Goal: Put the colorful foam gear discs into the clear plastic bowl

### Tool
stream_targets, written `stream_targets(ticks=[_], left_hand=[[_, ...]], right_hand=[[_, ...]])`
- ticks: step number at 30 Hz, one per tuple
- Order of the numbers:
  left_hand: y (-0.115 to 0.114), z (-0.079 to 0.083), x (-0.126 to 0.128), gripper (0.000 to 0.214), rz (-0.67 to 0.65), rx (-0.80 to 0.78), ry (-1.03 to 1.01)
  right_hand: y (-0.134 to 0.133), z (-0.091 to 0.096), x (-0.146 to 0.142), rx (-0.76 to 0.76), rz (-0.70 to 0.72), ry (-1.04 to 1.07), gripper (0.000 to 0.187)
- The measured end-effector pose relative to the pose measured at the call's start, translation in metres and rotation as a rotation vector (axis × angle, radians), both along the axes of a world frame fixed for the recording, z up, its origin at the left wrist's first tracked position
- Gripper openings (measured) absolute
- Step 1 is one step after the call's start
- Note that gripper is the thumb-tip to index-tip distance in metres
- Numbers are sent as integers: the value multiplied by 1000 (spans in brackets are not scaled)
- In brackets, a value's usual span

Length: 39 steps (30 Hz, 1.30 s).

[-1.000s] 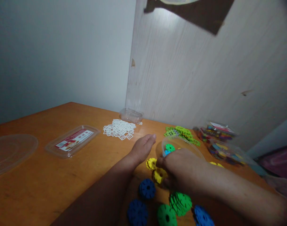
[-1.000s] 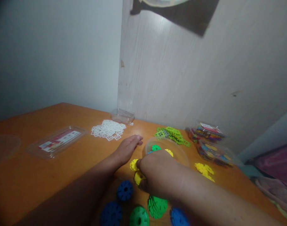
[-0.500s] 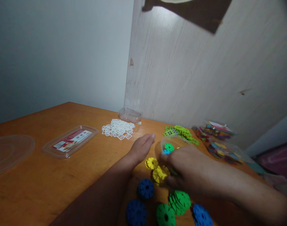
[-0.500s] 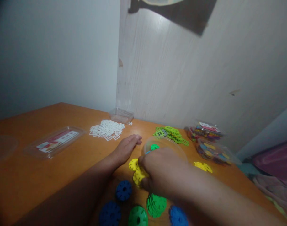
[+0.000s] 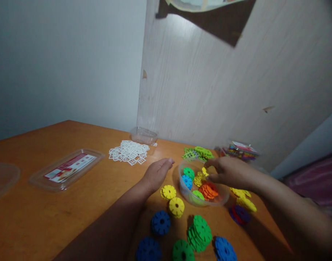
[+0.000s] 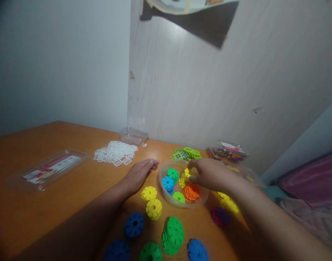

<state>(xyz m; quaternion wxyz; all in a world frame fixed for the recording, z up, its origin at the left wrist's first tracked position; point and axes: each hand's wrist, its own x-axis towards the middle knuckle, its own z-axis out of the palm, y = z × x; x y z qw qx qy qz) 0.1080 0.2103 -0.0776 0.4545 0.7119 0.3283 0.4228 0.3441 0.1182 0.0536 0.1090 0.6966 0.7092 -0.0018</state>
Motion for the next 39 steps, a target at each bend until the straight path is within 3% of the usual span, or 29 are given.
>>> stream_targets(ticks=[4,8,11,16,26,33,39], left_hand=[[-1,1,0,53,1,-22,-9],[2,-3,0,52,-4,8,-4],[3,-6,0,54,-2,26,13],[3,-4,0,58,-4,24,44],[2,-4,0,60,2,49,52],[3,-5,0,60,8,61,69],[3,-4,-1,59,11,42,75]], right_hand=[[0,-3,3,44,4,-37,52],[-9,6,-6,91,38,27,45],[-21,15,-29,71,96,105,32],[-43,18,-81,-38,315,157,11],[-40,6,-139,-194,337,-218,23],[-40,3,-144,-187,369,-249,13],[-39,-3,-138,-170,378,-228,24]])
